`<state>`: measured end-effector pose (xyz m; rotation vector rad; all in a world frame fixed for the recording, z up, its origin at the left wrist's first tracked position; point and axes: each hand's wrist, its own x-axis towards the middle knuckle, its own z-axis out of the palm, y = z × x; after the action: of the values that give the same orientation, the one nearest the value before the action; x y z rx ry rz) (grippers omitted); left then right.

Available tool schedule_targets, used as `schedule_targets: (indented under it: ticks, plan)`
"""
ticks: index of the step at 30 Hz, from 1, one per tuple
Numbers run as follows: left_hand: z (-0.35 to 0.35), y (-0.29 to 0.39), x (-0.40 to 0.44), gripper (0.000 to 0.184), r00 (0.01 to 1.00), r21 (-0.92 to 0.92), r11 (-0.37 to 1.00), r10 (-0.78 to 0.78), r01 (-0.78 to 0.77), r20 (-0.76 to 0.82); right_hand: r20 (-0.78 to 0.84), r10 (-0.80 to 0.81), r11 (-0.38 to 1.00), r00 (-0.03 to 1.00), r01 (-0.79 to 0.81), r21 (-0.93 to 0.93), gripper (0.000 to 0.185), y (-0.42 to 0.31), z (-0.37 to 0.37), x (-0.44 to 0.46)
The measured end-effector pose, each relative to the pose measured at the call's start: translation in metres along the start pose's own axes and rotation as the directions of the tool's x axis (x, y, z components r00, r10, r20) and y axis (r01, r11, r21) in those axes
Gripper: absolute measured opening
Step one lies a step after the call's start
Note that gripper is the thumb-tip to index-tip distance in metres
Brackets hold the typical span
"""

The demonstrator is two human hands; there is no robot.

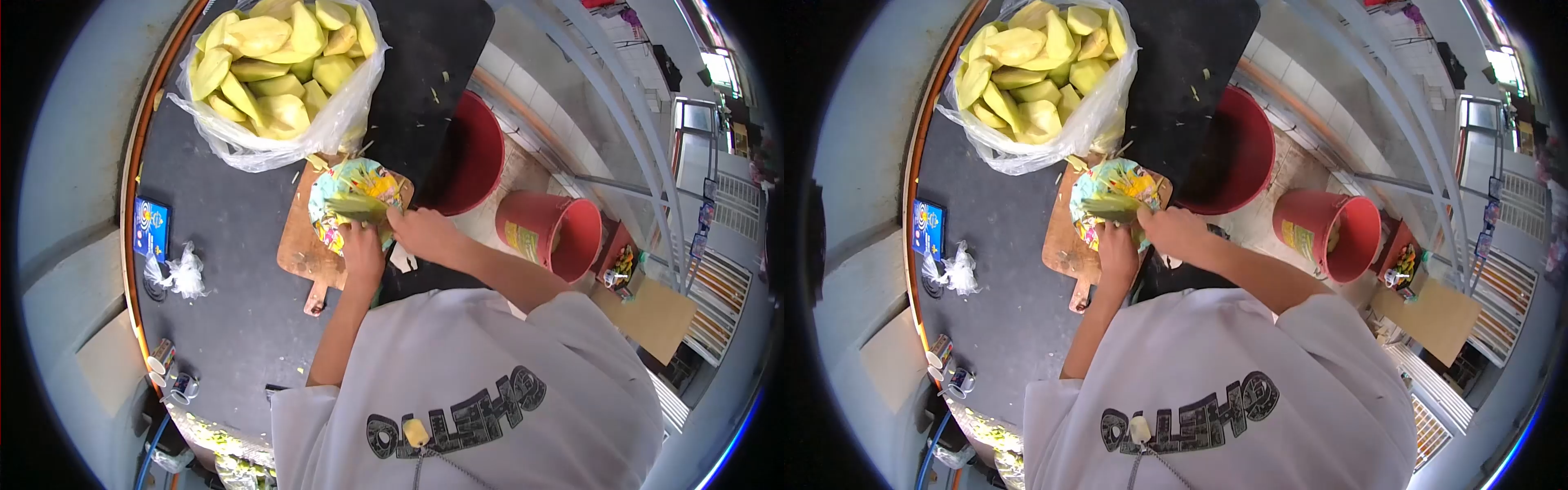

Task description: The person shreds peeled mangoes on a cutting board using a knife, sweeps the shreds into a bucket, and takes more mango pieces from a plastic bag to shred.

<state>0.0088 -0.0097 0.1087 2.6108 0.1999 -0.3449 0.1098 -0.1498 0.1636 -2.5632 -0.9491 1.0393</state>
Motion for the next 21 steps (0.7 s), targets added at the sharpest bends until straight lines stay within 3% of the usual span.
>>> schedule_targets:
  ticks: [2,4,5,9,13,19,21]
  plan:
    - [0.012,-0.002,-0.004,0.059,0.998,0.030,0.998,0.053,-0.052,-0.033,-0.048,-0.007,0.999,0.999,0.005,-0.045,0.022,0.000,0.006,-0.003]
    - [-0.024,0.020,0.005,0.049,0.997,-0.052,0.996,-0.077,0.077,-0.007,-0.039,0.021,0.999,0.999,-0.022,-0.037,0.026,0.011,0.021,0.002]
    - [-0.018,0.016,0.005,0.044,0.998,-0.045,0.998,-0.050,0.048,-0.042,-0.044,0.030,0.999,0.999,-0.032,-0.039,0.030,0.019,0.023,0.013]
    - [-0.003,0.005,0.003,0.050,1.000,-0.018,0.999,-0.027,0.027,0.004,0.015,0.002,0.999,1.000,-0.002,-0.041,0.032,-0.006,-0.005,-0.007]
    - [-0.018,0.017,0.008,0.044,0.995,-0.061,0.993,-0.099,0.098,-0.023,-0.003,0.022,1.000,1.000,-0.022,-0.019,0.031,0.018,0.012,0.014]
    - [0.005,0.004,-0.004,0.051,0.999,-0.036,0.999,-0.013,0.011,-0.039,0.037,-0.009,0.997,0.999,0.012,-0.071,0.035,0.001,0.008,-0.003]
    - [-0.012,0.013,0.002,0.042,0.995,-0.047,0.998,-0.044,0.040,-0.089,-0.067,-0.027,0.998,0.997,0.024,-0.050,0.023,0.016,0.016,0.015]
